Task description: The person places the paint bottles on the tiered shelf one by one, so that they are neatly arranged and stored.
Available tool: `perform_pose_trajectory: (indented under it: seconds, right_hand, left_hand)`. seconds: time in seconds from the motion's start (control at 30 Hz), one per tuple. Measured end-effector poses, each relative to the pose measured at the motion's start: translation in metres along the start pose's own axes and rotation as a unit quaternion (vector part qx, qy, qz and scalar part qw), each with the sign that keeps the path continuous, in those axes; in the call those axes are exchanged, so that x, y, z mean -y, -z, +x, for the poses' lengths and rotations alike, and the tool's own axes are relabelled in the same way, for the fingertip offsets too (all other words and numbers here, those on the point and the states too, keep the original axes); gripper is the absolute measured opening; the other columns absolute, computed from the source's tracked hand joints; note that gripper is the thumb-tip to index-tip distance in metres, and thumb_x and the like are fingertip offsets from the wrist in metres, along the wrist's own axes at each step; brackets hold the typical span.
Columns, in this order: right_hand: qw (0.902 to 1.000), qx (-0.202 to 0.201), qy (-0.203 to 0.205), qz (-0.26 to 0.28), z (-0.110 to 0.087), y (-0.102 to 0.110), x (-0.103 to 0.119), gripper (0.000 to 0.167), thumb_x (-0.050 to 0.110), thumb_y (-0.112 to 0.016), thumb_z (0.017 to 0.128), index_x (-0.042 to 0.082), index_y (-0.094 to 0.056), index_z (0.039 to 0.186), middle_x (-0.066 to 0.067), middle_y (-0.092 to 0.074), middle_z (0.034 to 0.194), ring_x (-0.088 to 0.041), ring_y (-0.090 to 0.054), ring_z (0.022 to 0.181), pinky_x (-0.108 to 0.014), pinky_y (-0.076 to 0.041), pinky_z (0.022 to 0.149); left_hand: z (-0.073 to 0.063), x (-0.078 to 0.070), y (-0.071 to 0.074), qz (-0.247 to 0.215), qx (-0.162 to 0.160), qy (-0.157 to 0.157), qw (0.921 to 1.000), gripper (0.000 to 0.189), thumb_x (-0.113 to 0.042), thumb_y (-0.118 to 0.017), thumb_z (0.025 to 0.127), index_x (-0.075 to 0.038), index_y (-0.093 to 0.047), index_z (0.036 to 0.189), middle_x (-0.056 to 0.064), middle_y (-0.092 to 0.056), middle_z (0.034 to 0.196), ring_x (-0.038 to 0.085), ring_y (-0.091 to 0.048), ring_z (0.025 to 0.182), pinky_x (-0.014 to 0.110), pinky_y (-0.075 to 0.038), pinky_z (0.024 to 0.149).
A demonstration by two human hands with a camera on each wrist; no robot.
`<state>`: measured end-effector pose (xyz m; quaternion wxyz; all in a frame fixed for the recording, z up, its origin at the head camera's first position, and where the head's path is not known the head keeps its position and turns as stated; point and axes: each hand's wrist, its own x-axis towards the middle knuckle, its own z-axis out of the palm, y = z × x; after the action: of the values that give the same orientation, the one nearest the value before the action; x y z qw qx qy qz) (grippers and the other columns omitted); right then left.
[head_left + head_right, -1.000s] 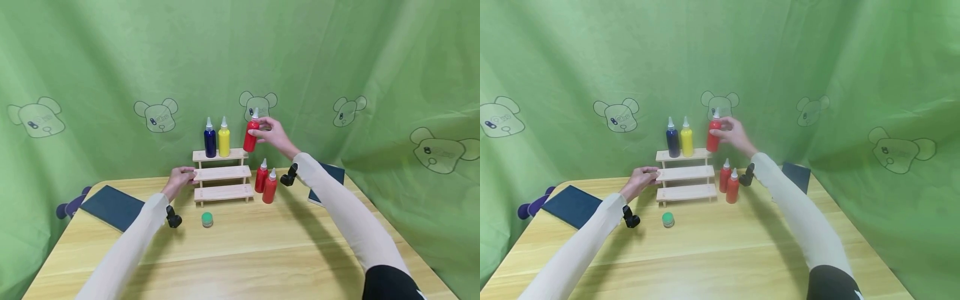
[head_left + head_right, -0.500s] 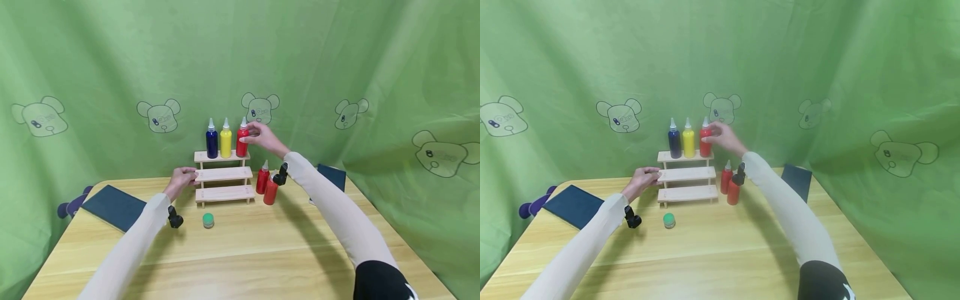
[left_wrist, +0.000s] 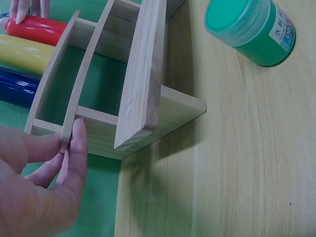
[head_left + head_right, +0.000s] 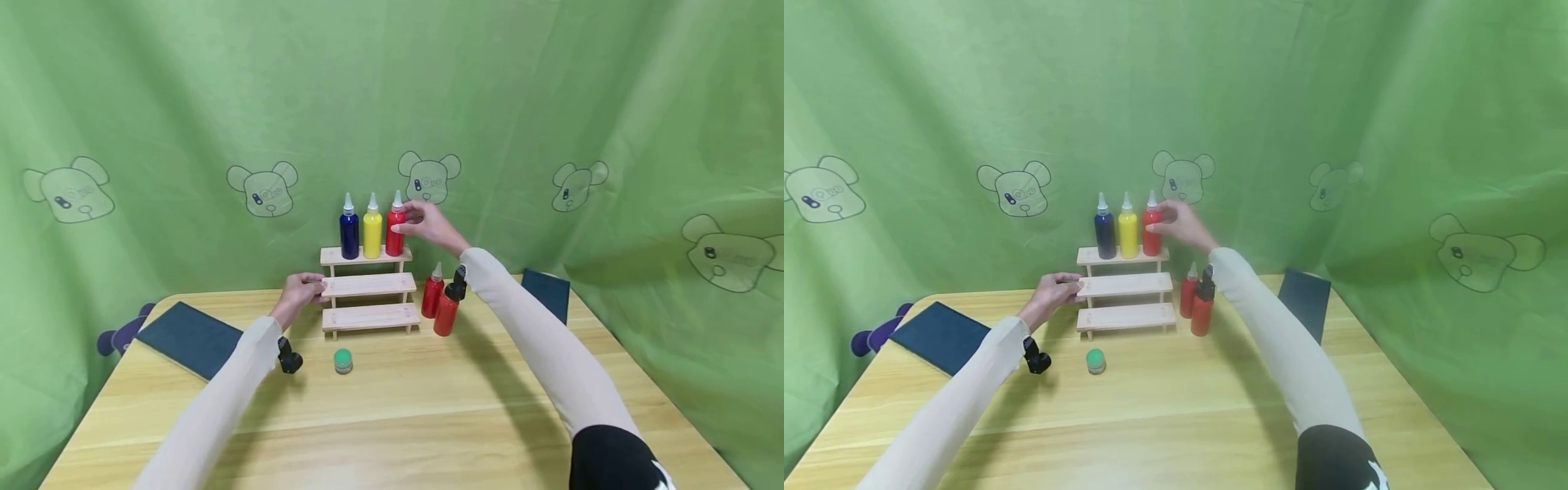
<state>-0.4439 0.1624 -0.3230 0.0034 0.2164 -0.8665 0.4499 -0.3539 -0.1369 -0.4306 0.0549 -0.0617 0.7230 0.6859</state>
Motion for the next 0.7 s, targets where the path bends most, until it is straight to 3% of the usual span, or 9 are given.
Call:
perform_pose_trajectory:
  seconds: [0.4, 0.7]
  right_hand:
    - [1.0000, -0.002, 0.001, 0.005, 0.0023, -0.0032, -0.0011, 0.052, 0.007, -0.078, 0.094, -0.002, -0.057, 0.141, -0.022, -0.065, 0.132, -0.034, -0.063, 0.120, -0.040, -0.058, 0.108]
    - [0.9994, 0.027, -0.013, -0.014, 0.0045, -0.0025, 0.0062, 0.053, 0.009, -0.077, 0.095, -0.003, -0.054, 0.141, -0.022, -0.063, 0.130, -0.033, -0.062, 0.116, -0.038, -0.063, 0.097]
  left_hand:
    - [0.0009, -0.0009, 0.0019, 0.001, -0.002, -0.005, 1.0000, 0.042, 0.005, -0.060, 0.101, 0.011, -0.054, 0.142, 0.032, -0.060, 0.135, 0.013, -0.067, 0.080, 0.035, -0.064, 0.100]
    - [0.0026, -0.0005, 0.0053, 0.008, -0.001, 0.000, 1.0000, 0.042, 0.005, -0.059, 0.102, 0.011, -0.053, 0.143, 0.032, -0.058, 0.139, 0.013, -0.067, 0.082, 0.033, -0.064, 0.099]
